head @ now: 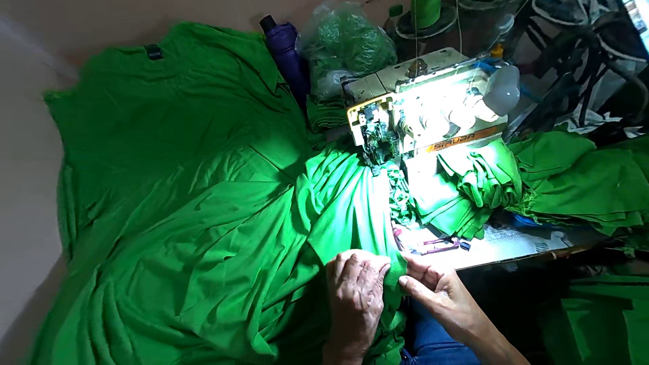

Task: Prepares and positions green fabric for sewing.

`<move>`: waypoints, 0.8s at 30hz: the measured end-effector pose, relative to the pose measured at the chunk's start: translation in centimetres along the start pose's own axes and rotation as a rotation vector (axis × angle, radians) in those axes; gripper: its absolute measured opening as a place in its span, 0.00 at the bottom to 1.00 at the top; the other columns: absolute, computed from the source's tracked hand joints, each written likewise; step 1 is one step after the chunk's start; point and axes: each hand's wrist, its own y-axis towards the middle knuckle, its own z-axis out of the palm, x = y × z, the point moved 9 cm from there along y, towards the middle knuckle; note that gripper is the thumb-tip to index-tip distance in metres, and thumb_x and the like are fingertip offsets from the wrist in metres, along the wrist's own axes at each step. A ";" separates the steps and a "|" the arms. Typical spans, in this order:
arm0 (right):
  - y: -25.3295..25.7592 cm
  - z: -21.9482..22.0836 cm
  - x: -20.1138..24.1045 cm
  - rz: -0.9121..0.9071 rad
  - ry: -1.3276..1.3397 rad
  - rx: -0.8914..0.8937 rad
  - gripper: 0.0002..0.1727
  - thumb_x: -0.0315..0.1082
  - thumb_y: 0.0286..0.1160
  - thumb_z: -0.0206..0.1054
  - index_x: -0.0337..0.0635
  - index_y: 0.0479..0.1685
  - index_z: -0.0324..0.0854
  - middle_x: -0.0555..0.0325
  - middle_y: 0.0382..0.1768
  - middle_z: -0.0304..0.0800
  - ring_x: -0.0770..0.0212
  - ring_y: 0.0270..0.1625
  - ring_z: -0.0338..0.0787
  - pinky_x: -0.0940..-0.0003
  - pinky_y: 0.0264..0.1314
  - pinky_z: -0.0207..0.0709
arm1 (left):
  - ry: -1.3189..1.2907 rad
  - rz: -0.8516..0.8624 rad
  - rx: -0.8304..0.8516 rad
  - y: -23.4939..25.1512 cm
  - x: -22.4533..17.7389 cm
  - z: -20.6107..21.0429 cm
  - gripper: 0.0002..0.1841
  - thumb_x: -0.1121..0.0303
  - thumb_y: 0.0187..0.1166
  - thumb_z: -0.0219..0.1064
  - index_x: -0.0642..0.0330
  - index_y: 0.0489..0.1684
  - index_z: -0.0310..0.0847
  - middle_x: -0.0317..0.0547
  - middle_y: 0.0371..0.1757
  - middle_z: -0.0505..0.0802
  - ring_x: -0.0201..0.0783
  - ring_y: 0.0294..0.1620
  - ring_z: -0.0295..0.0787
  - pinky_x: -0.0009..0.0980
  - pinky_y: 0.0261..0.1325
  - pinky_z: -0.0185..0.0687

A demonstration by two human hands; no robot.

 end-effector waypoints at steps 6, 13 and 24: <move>-0.2 0.6 0.6 -0.022 -0.101 0.013 0.26 0.21 0.72 0.55 0.20 0.71 0.73 0.54 0.53 0.95 0.76 0.52 0.93 0.79 0.60 0.85 | -0.028 -0.025 -0.009 -0.9 -0.3 0.8 0.09 0.66 0.78 0.69 0.57 0.33 0.96 0.44 0.39 0.94 0.37 0.52 0.87 0.28 0.63 0.73; -0.3 1.6 1.5 -0.053 -0.061 0.088 0.30 0.19 0.68 0.53 0.15 0.75 0.66 0.48 0.62 0.90 0.76 0.60 0.90 0.78 0.67 0.82 | -0.299 -0.194 -0.081 -0.8 1.9 1.1 0.08 0.67 0.72 0.74 0.62 0.29 0.94 0.43 0.39 0.95 0.28 0.51 0.88 0.19 0.62 0.78; 6.2 9.4 1.4 -0.148 -0.857 0.353 0.33 0.24 0.72 0.65 0.30 0.81 0.70 0.34 0.78 0.75 0.41 0.77 0.80 0.48 0.75 0.73 | -0.132 -0.083 0.028 10.0 1.4 -4.2 0.09 0.66 0.78 0.69 0.60 0.34 0.93 0.36 0.36 0.91 0.21 0.42 0.85 0.21 0.51 0.78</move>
